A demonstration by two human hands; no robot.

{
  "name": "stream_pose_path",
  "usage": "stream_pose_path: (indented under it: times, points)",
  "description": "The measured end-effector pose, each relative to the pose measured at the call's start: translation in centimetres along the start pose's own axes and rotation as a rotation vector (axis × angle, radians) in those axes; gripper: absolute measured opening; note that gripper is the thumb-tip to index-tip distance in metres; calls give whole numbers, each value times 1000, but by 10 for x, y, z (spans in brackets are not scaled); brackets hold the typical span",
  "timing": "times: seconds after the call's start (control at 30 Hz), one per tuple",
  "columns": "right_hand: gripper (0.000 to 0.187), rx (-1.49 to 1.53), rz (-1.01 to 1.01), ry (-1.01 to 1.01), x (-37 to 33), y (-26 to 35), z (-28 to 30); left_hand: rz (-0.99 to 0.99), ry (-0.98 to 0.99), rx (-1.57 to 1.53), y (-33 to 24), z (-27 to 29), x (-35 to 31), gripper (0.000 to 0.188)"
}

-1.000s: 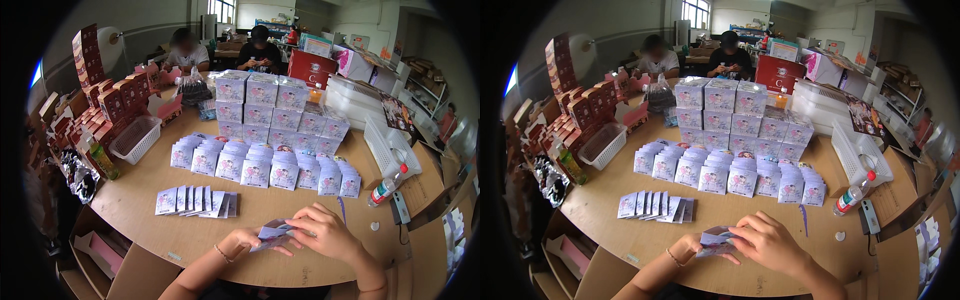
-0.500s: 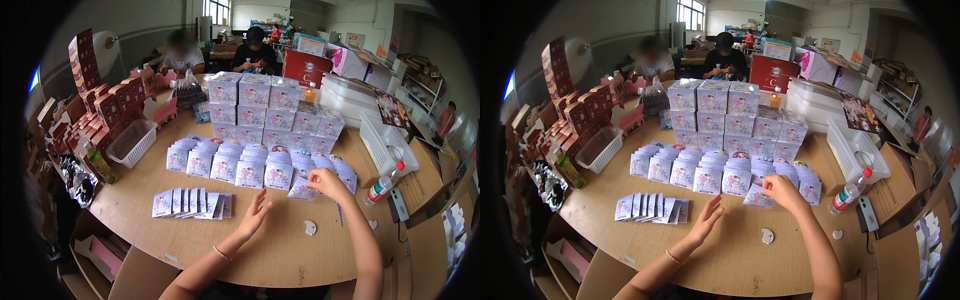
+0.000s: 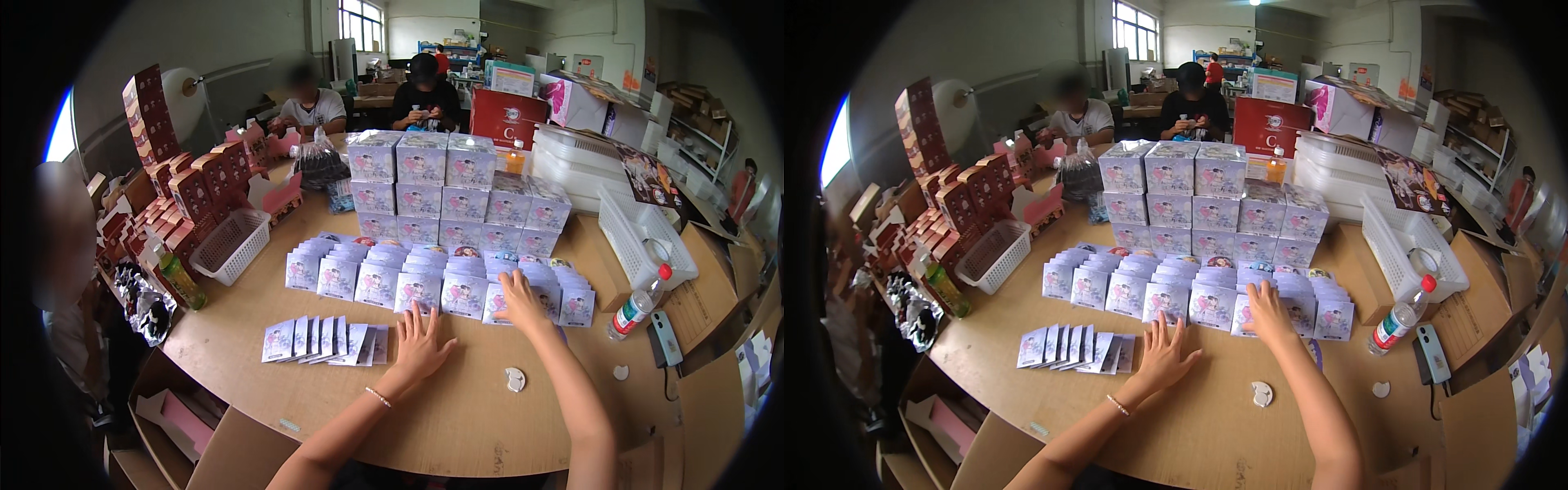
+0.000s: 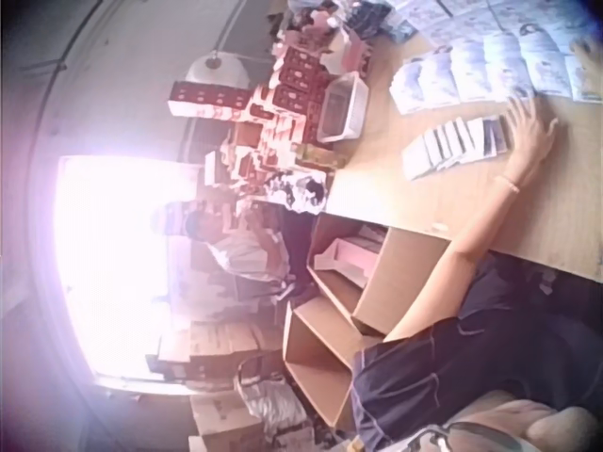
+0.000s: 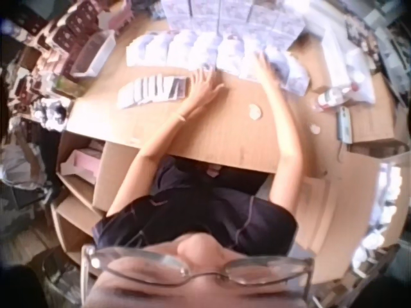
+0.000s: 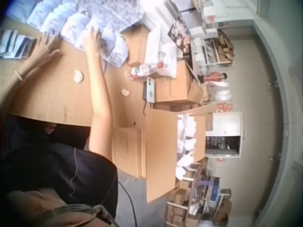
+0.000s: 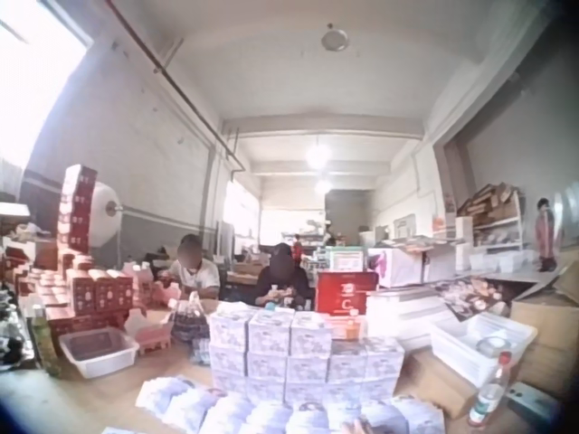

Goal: The person inserts small round items into purple pouches and folds the tops closed. They place the finished pouches into neat stacks on the table. Other workers are visible in the background performing similar tasks.

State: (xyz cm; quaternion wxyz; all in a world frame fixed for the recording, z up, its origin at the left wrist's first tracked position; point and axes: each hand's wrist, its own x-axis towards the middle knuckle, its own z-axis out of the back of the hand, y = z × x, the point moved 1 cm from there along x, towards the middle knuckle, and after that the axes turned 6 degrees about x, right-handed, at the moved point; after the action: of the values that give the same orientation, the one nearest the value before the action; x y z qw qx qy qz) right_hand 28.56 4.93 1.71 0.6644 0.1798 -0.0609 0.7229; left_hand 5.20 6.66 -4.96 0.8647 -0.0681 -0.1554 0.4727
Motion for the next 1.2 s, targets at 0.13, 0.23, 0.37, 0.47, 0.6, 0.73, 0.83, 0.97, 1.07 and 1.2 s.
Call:
stream_pose_path:
  times: [0.13,0.23,0.37,0.47,0.6,0.73,0.83,0.97,1.07,1.2]
  points:
    - [72,-43,7,-61,-2,-2,-5,-26,1,36,-1,-2,8,85]
    - [71,-48,-9,-68,-3,-3,-5,-42,-15,54,-1,-5,10,84]
    - [70,-42,-18,-82,-4,-1,-5,-44,-19,76,-2,-5,14,86]
    - [71,-3,-13,-85,-6,0,-4,-32,-10,66,-2,-4,12,87]
    - [72,64,1,-136,-16,1,1,-104,-19,-19,-7,11,-13,89]
    - [58,-20,62,-214,-35,15,21,-275,-61,14,1,64,-54,94]
    - [52,-2,179,-168,-46,47,25,-270,40,286,56,96,-76,102]
    - [38,152,223,-33,-67,83,28,-121,209,213,136,144,-73,124]
    - [33,235,230,63,-77,100,29,104,362,167,206,165,-79,141]
    - [32,332,168,120,-89,101,28,114,411,-72,252,168,-89,132]
